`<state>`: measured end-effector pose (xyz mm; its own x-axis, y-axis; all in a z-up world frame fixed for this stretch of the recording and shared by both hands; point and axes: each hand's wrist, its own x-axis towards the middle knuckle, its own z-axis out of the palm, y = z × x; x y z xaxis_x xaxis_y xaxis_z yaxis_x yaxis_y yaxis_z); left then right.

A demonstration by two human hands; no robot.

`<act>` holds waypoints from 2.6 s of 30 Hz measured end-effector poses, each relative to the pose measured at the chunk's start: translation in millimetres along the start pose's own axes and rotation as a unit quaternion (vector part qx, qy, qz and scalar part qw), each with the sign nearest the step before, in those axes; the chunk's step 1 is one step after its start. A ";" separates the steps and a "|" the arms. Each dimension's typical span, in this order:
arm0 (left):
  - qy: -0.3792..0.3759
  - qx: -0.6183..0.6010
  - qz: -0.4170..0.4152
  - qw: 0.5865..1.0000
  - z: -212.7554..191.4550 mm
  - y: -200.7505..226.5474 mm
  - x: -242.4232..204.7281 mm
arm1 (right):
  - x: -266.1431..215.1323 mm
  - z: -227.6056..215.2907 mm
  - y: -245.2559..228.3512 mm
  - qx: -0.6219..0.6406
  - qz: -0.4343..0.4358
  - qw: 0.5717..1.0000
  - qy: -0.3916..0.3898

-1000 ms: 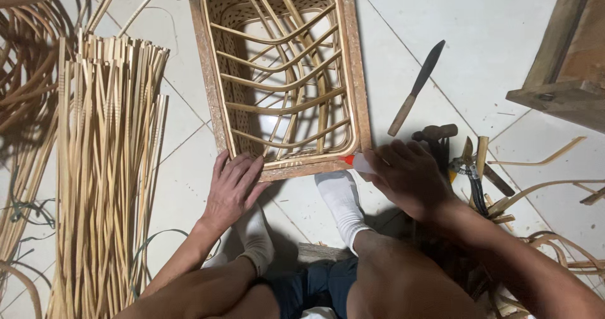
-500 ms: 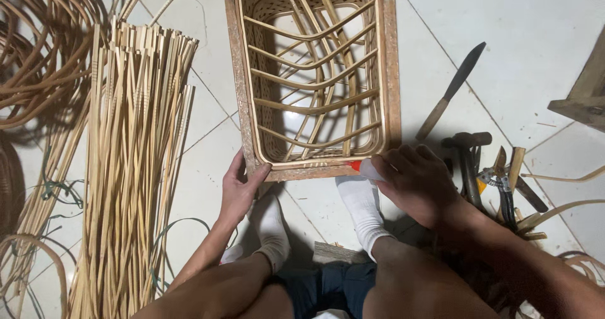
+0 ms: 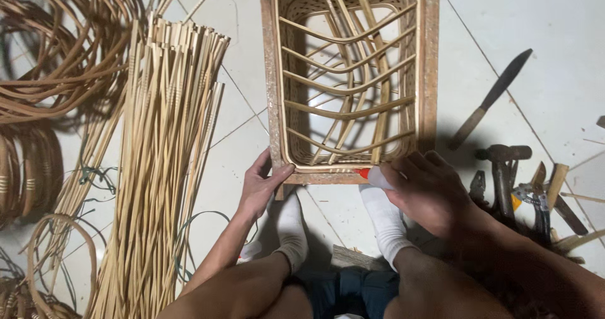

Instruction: The person assembles a rectangular basket frame by inserting thin wooden strips into a wooden mold, tapping them with a hammer, and applying glue to the joints. The person repeatedly adjusts the strips and secures them in place.

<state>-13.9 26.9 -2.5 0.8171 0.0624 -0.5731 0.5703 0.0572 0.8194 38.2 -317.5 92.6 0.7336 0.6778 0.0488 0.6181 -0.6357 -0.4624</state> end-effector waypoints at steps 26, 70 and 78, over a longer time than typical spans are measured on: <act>-0.040 -0.050 -0.025 0.998 -7.6 -9.9 -4.3 | 58.0 11.4 -28.8 0.043 -0.079 0.996 0.013; 0.114 0.102 -0.039 0.987 -18.1 -25.3 1.6 | -217.7 101.7 107.2 0.128 0.539 0.831 -0.046; 0.155 0.157 0.084 0.972 -16.4 -70.0 15.1 | -219.6 156.9 13.6 0.129 0.572 0.808 -0.062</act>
<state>-42.8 40.1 -68.7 0.8643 0.3448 -0.3662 0.4679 -0.2840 0.8369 -158.8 -417.0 -63.3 0.7391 -0.2564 -0.6229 -0.5355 -0.7846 -0.3124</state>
